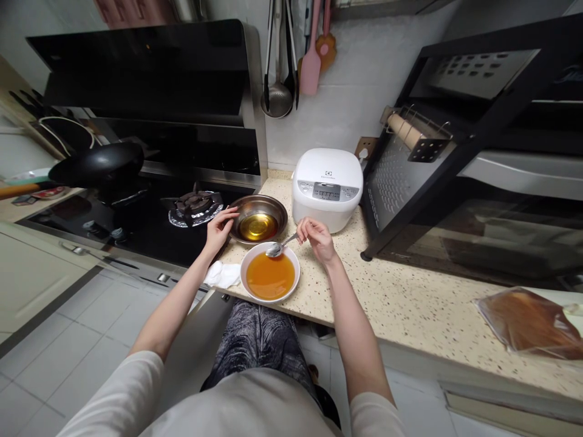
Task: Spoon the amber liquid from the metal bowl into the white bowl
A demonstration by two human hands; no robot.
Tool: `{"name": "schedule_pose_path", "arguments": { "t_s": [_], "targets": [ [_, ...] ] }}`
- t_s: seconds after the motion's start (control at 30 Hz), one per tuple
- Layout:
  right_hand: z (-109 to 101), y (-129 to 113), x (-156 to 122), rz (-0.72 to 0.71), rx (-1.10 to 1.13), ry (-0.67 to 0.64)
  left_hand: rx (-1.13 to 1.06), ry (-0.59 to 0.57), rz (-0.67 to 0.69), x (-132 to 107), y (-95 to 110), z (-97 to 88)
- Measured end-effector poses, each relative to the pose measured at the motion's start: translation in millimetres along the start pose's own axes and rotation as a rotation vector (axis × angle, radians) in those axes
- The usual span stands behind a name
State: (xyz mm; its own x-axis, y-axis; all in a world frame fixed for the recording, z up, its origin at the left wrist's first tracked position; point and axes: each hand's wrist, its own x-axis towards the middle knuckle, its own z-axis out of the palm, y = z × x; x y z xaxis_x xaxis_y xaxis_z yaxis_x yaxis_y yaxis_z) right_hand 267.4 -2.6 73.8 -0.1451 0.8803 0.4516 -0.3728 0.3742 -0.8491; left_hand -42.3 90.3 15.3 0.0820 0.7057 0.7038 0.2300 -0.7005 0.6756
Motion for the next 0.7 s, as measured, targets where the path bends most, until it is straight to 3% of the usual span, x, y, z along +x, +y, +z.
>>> {"name": "schedule_pose_path", "arguments": {
  "t_s": [0.17,0.47,0.7],
  "targets": [
    [-0.8,2.6,1.6,0.012,0.053,0.041,0.008,0.000,0.004,0.0,-0.7,-0.3],
    [1.6,21.4,9.6,0.006,0.090,0.259,-0.001,0.002,0.007,0.1,2.0,0.2],
    [9.2,42.0,10.5,0.086,0.005,0.229,-0.010,0.000,0.014,0.7,2.4,0.4]
  ]
}}
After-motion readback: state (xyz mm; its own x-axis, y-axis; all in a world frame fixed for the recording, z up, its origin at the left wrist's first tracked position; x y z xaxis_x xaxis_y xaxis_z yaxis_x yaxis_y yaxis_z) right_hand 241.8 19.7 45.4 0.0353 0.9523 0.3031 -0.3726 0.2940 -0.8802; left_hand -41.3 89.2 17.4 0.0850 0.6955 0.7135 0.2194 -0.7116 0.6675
